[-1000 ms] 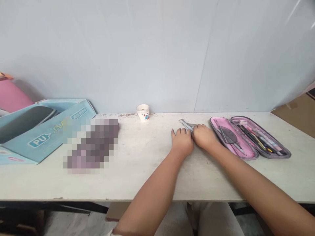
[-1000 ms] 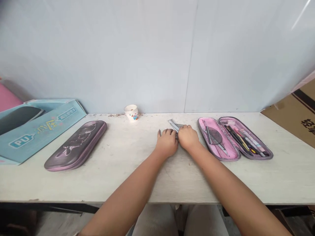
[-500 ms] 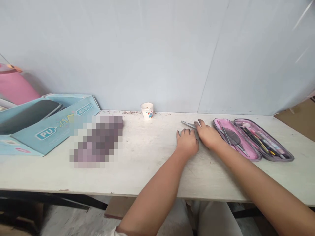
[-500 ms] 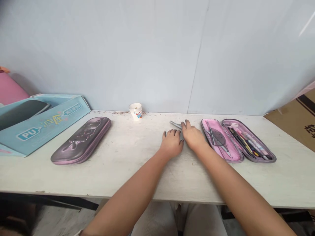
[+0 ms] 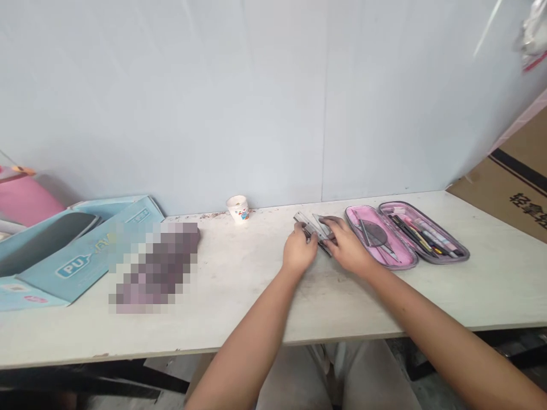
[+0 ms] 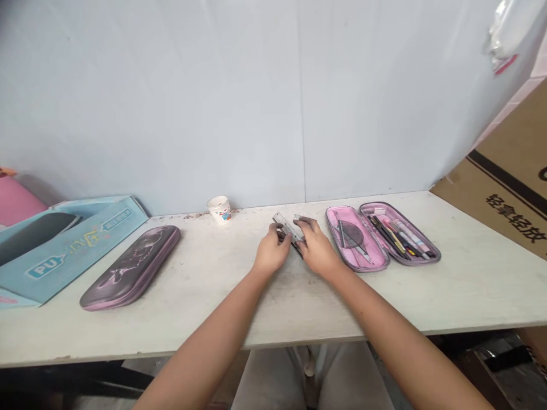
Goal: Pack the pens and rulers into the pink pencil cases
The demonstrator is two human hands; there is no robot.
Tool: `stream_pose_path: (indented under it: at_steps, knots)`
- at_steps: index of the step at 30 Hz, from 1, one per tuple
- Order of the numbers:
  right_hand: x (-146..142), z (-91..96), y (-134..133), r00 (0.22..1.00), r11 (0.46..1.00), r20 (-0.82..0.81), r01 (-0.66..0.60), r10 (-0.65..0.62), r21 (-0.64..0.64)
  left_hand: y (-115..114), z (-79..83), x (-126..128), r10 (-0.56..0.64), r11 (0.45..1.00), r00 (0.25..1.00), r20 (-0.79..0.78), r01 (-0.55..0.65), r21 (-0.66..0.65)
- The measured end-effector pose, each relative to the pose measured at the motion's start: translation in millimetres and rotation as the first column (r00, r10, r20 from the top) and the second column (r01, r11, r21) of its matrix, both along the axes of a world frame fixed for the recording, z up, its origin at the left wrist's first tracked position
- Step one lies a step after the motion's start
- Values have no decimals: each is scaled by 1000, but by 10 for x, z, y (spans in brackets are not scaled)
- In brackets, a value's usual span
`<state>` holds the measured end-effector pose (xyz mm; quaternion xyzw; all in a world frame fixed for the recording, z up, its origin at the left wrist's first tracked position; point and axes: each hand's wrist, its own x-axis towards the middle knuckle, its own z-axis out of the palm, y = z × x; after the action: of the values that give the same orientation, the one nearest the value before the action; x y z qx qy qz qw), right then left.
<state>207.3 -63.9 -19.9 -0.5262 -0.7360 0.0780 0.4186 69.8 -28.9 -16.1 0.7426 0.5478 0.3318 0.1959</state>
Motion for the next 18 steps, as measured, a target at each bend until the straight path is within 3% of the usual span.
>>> stream_pose_path:
  at_steps: [2,4,9,13,18]
  knots:
    - [70,21,-42,1000,996,-12,6,-5,85,-31,-1,71,-130,990,983,128,122,74]
    - [189,41,-97,999,990,11,44,-46,137,-94,3,193,-276,952,952,136,251,176]
    - [647,-19,-254,965,961,99,226,-243,158,-295,35,622,-493,836,861,-122,508,206]
    - [963,-113,-344,900,932,245,338,-362,133,-377,-17,920,-437,860,842,-316,494,128]
    - [1070,-138,-374,834,943,447,324,-323,76,-398,-100,1042,-353,893,836,-420,436,117]
